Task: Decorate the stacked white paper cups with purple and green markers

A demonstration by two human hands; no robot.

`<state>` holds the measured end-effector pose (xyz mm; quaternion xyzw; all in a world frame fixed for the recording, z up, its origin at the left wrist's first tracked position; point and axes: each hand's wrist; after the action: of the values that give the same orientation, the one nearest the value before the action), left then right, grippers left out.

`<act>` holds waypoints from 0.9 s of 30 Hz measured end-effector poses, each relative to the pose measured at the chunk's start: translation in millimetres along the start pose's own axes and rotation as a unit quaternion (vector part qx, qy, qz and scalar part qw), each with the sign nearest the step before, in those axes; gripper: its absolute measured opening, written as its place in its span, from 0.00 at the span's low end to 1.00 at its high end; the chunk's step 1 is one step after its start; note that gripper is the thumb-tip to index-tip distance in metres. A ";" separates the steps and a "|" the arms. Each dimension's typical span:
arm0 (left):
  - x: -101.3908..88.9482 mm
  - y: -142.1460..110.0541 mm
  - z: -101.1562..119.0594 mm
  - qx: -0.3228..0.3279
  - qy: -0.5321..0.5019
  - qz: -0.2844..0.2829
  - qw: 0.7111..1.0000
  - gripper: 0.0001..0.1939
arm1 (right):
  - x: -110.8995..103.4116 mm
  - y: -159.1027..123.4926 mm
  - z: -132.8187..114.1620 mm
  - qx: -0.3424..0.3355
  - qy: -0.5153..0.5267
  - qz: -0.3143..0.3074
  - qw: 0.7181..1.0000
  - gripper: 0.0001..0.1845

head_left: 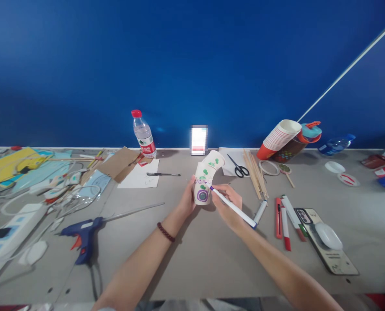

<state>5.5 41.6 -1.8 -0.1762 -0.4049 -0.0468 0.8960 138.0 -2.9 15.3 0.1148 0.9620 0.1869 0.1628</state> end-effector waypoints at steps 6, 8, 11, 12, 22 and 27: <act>4.5 -2.7 2.8 -0.007 -0.007 0.009 1.000 0.21 | 1.0 -0.5 2.9 -0.002 0.005 -0.002 1.000 0.06; 6.0 -3.2 3.5 -0.004 -0.009 0.016 1.000 0.20 | 1.3 -0.5 3.9 0.000 0.004 -0.002 1.000 0.06; 6.5 -3.2 3.8 -0.004 -0.012 0.022 1.000 0.19 | 1.6 -0.5 5.2 0.006 0.003 -0.003 1.000 0.06; 6.3 -3.0 3.8 -0.005 -0.012 0.023 1.000 0.19 | 1.7 -0.5 5.5 0.007 0.004 -0.003 1.000 0.06; 5.9 -2.9 3.9 -0.007 -0.010 0.033 0.999 0.20 | 1.6 0.2 3.1 0.014 0.009 0.009 1.000 0.06; 4.6 -3.0 3.8 -0.010 -0.008 0.005 1.000 0.21 | 2.4 0.3 0.9 0.009 0.011 0.023 1.000 0.05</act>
<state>5.2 40.4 4.8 -0.1874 -0.4107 -0.0453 0.8912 136.1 -1.6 14.0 0.1366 0.9625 0.1830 0.1466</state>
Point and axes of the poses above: each hand's wrist, its own y-axis towards the middle knuckle, its own x-axis out of the palm, z = x × y
